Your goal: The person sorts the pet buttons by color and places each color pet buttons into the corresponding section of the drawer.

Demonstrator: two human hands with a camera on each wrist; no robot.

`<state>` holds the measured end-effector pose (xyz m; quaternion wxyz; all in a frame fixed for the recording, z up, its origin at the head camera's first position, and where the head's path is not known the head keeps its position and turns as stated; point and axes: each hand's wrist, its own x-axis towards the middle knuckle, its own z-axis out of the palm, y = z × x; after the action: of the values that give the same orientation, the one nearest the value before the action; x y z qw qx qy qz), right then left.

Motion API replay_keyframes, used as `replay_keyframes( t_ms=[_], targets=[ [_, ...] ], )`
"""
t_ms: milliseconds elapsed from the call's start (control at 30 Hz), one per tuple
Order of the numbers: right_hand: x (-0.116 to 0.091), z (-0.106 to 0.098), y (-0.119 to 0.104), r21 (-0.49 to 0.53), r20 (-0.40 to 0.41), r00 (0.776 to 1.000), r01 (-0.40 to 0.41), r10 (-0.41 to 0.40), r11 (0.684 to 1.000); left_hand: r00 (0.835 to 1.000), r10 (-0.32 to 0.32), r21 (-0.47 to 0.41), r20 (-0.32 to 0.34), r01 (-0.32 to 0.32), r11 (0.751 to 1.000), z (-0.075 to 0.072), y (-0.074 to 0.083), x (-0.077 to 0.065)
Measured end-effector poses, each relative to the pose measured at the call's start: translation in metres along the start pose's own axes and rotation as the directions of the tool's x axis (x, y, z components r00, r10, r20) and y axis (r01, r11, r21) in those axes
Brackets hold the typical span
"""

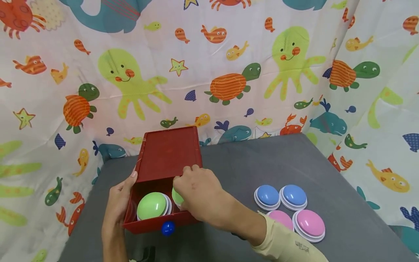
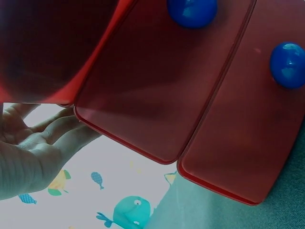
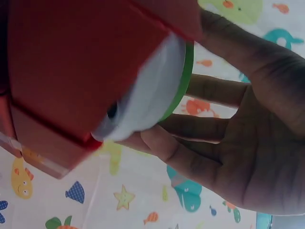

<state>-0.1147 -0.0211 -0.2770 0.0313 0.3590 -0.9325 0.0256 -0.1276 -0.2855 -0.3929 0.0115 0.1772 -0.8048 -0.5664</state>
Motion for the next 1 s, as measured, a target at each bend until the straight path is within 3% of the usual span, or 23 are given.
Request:
replay_keyframes(
  t_ms=[233,333,600,767,1000],
  targets=[
    [0.007,0.008,-0.007,-0.077,-0.056,0.997,0.052,-0.056,0.996,1.0,0.001,0.001,0.005,-0.001,1.0,0.001,0.001,0.0],
    [0.008,0.011,-0.006,-0.047,-0.039,0.997,0.06,-0.062,0.997,1.0,0.001,-0.002,0.008,-0.001,1.0,0.0,0.001,0.0],
    [0.011,0.016,0.005,0.091,0.104,0.994,0.014,-0.023,0.996,1.0,0.0,0.0,-0.003,0.0,1.0,-0.002,0.001,-0.002],
    [0.006,0.017,0.007,0.074,0.095,0.995,0.031,-0.038,0.997,1.0,0.006,0.0,-0.002,-0.006,1.0,-0.001,0.002,-0.001],
    [-0.003,0.024,0.006,0.088,0.059,0.998,-0.028,0.023,0.996,1.0,0.002,0.009,0.002,-0.002,1.0,0.001,0.001,-0.001]
  ],
)
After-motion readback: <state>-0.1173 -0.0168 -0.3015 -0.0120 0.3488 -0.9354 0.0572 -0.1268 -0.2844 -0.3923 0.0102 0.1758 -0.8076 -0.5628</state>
